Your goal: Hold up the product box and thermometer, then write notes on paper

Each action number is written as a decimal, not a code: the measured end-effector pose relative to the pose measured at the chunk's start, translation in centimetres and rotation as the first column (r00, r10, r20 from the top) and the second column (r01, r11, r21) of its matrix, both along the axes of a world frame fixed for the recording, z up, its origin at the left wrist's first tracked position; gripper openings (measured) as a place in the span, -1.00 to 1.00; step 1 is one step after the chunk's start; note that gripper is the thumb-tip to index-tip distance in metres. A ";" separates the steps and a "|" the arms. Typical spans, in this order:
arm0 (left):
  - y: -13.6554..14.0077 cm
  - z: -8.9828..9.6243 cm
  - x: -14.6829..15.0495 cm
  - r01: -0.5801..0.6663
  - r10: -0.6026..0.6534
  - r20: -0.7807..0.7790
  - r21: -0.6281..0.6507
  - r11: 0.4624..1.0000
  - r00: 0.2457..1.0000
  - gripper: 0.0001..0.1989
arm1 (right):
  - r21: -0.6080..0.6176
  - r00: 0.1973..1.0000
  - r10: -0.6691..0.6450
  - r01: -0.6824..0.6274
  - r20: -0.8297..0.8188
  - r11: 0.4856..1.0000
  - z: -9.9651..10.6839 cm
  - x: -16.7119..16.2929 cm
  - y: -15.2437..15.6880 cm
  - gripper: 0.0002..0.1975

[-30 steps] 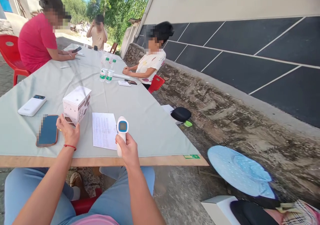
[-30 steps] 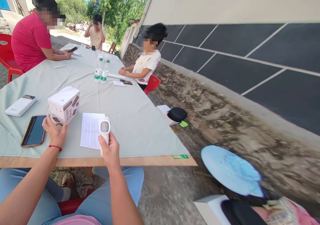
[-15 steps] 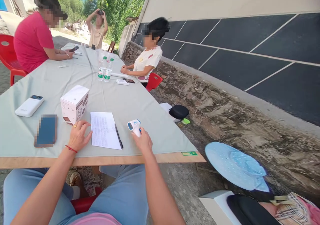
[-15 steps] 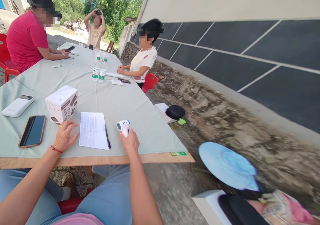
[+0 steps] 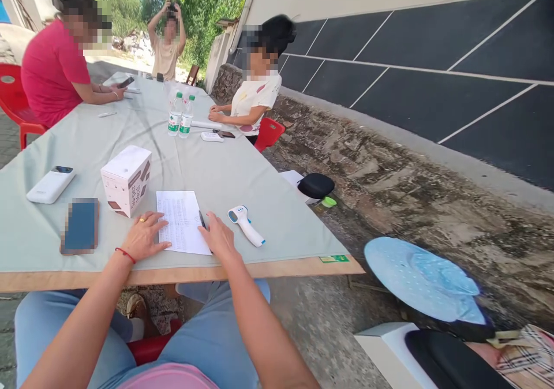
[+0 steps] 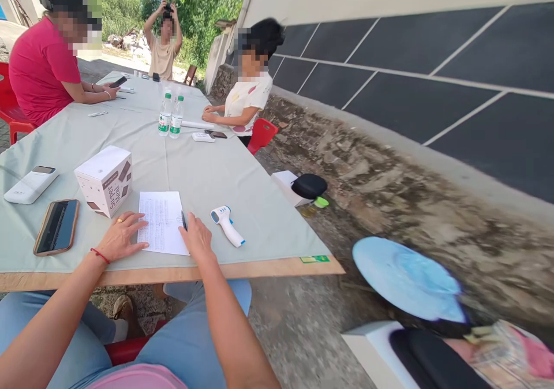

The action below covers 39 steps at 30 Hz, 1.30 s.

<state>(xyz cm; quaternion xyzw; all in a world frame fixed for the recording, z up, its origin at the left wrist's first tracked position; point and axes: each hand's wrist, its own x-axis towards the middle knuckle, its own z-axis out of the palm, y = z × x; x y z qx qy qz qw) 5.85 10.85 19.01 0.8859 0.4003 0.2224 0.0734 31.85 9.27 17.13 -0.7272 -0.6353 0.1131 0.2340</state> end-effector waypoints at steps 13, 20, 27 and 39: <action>-0.3 -0.1 0.2 0.078 -0.079 -0.030 -0.051 0.996 0.996 -0.46 | 0.297 0.417 0.228 0.110 -0.880 0.948 -0.1 -0.9 0.2 -0.63; -0.3 -0.3 0.3 0.093 -0.093 -0.002 -0.043 0.995 0.996 -0.49 | 0.223 0.416 0.187 0.039 -0.890 0.974 -0.5 -2.8 -0.7 -0.66; -0.2 -0.3 0.4 0.081 -0.084 -0.069 -0.042 0.996 0.994 -0.50 | 0.188 0.599 0.110 0.070 -0.793 0.980 -1.0 -3.6 -0.6 -0.77; -0.5 -0.2 0.5 0.069 -0.071 -0.140 -0.020 0.997 0.988 -0.48 | 0.192 0.745 0.102 0.036 -0.659 0.981 -1.6 -3.6 -0.5 -0.73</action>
